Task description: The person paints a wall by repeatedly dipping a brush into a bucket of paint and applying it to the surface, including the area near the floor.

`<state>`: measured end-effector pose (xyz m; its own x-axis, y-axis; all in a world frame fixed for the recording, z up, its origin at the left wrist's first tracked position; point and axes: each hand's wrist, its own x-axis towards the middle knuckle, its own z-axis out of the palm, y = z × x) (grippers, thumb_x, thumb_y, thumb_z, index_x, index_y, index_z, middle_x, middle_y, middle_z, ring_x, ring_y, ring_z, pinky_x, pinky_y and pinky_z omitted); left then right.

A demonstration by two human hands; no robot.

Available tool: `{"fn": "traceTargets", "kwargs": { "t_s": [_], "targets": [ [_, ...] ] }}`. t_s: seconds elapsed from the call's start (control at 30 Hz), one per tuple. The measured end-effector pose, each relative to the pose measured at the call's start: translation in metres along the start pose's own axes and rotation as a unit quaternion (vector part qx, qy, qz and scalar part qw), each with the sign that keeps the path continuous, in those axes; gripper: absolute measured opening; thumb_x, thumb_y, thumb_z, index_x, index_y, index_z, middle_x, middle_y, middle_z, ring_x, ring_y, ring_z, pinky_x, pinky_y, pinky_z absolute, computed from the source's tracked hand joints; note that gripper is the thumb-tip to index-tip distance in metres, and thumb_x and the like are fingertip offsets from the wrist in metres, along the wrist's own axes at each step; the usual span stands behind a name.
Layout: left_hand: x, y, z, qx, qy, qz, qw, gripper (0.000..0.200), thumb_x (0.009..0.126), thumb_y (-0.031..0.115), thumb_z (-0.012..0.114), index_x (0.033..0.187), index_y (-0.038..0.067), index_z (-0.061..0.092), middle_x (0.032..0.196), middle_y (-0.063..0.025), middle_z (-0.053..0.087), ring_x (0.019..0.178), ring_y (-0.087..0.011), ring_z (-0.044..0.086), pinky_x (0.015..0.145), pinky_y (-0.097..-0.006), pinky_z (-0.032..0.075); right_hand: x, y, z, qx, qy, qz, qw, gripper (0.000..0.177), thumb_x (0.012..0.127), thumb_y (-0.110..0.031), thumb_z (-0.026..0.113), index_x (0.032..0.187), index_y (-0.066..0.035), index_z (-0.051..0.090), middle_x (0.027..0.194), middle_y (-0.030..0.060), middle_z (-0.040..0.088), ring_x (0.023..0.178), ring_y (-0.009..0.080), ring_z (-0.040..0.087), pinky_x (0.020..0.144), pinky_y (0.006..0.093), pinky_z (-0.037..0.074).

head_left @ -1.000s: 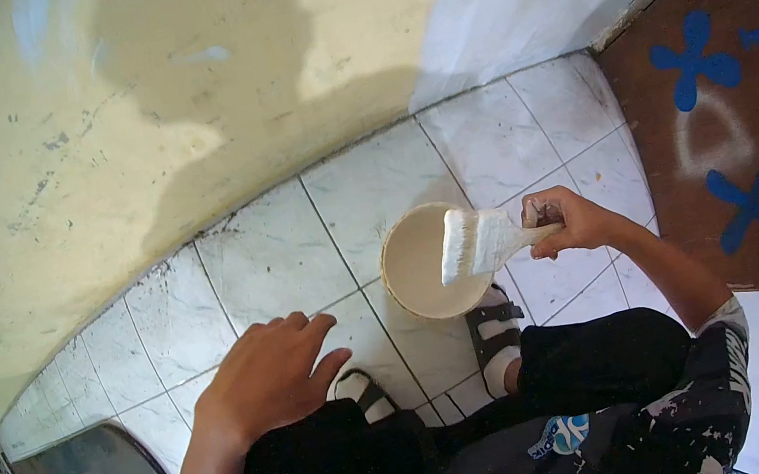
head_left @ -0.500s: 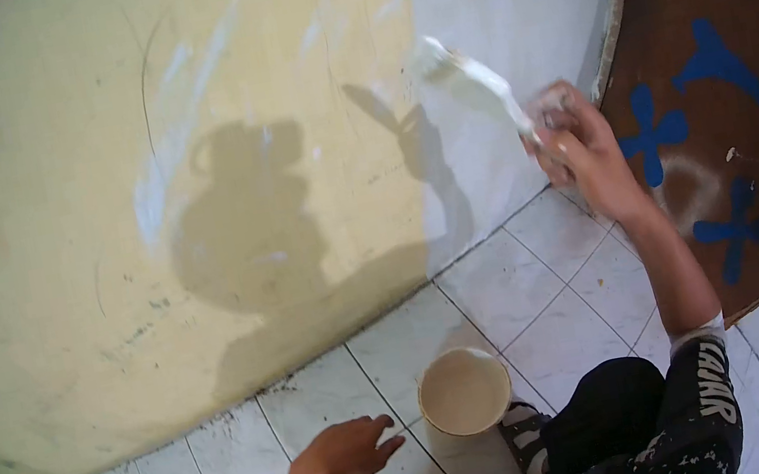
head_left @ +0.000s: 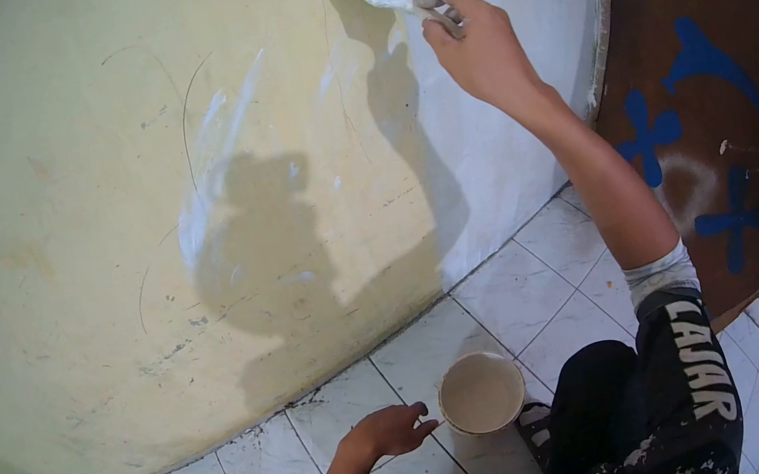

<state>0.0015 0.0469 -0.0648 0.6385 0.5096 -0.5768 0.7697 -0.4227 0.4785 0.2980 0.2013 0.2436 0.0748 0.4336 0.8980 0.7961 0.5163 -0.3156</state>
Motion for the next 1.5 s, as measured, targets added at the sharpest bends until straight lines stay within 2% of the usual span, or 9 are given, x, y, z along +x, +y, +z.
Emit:
{"fn": "traceTargets", "kwargs": {
  "t_s": [0.03,0.1,0.37,0.7,0.77,0.97,1.13,1.37,1.5],
  "targets": [
    [-0.001,-0.001,0.002,-0.002,0.001,0.005,1.000,0.055,0.105,0.049,0.048,0.134,0.003,0.057,0.121,-0.0239,0.069,0.116,-0.0419,0.063,0.099,-0.0481,0.050,-0.004,0.004,0.005,0.001,-0.002,0.000,1.000,0.032,0.094,-0.015,0.064,0.122,0.001,0.061,0.090,0.0210,0.066,0.072,0.0237,0.062,0.072,0.0357,0.052],
    [-0.007,0.001,0.001,-0.011,-0.003,0.003,1.000,0.055,0.106,0.049,0.047,0.136,0.004,0.057,0.123,-0.0247,0.067,0.116,-0.0422,0.063,0.099,-0.0478,0.050,-0.012,0.011,0.017,-0.006,-0.027,0.005,1.000,0.037,0.092,-0.013,0.062,0.125,0.004,0.060,0.100,0.0294,0.066,0.095,0.0466,0.064,0.084,0.0500,0.052],
    [-0.018,0.007,-0.002,-0.012,-0.001,-0.018,1.000,0.054,0.106,0.047,0.047,0.139,0.005,0.056,0.126,-0.0250,0.066,0.116,-0.0424,0.063,0.101,-0.0473,0.050,-0.086,0.033,0.013,-0.024,-0.076,0.035,0.996,0.035,0.089,-0.010,0.063,0.122,0.003,0.061,0.098,0.0293,0.065,0.094,0.0476,0.063,0.083,0.0511,0.051],
    [-0.013,0.006,-0.002,-0.017,-0.001,-0.005,1.000,0.054,0.106,0.048,0.047,0.140,0.007,0.054,0.125,-0.0246,0.067,0.116,-0.0416,0.064,0.100,-0.0482,0.050,0.028,0.003,-0.005,-0.027,0.004,-0.006,1.000,0.032,0.090,-0.017,0.064,0.114,0.005,0.062,0.097,0.0297,0.068,0.094,0.0476,0.065,0.083,0.0504,0.052],
    [-0.021,0.010,-0.003,-0.020,0.006,-0.001,1.000,0.054,0.106,0.048,0.047,0.140,0.007,0.054,0.124,-0.0246,0.067,0.115,-0.0415,0.064,0.099,-0.0481,0.050,0.011,0.028,0.014,-0.065,-0.021,-0.036,0.997,0.034,0.093,-0.015,0.064,0.123,0.001,0.063,0.092,0.0285,0.068,0.086,0.0431,0.068,0.075,0.0421,0.053],
    [-0.023,0.008,0.000,-0.006,0.007,-0.010,1.000,0.056,0.106,0.050,0.047,0.140,0.007,0.054,0.122,-0.0239,0.068,0.113,-0.0408,0.064,0.098,-0.0471,0.051,-0.148,0.072,0.041,-0.054,-0.191,0.083,0.976,0.032,0.088,-0.014,0.066,0.115,0.001,0.060,0.093,0.0290,0.064,0.089,0.0481,0.064,0.080,0.0546,0.052],
    [-0.026,0.014,-0.004,-0.012,0.004,-0.014,1.000,0.057,0.106,0.051,0.046,0.140,0.006,0.054,0.122,-0.0236,0.068,0.114,-0.0407,0.064,0.098,-0.0467,0.051,-0.216,0.070,0.030,-0.061,-0.272,0.136,0.951,0.042,0.089,-0.010,0.065,0.128,0.005,0.059,0.098,0.0292,0.066,0.092,0.0453,0.066,0.080,0.0481,0.053],
    [-0.024,0.012,-0.003,-0.007,0.006,-0.021,1.000,0.057,0.106,0.050,0.046,0.140,0.006,0.054,0.123,-0.0239,0.067,0.118,-0.0402,0.063,0.100,-0.0473,0.050,-0.054,-0.001,0.000,-0.045,-0.090,0.017,0.995,0.038,0.092,-0.014,0.065,0.126,0.001,0.063,0.092,0.0257,0.069,0.081,0.0377,0.067,0.074,0.0413,0.053],
    [-0.027,0.016,-0.008,-0.009,-0.003,-0.032,0.999,0.057,0.106,0.051,0.046,0.139,0.005,0.055,0.123,-0.0247,0.067,0.117,-0.0413,0.063,0.100,-0.0474,0.050,0.015,-0.051,-0.006,-0.001,-0.039,-0.007,0.999,0.027,0.090,-0.016,0.063,0.108,0.003,0.062,0.093,0.0297,0.068,0.091,0.0487,0.065,0.080,0.0530,0.052]
  ]
}}
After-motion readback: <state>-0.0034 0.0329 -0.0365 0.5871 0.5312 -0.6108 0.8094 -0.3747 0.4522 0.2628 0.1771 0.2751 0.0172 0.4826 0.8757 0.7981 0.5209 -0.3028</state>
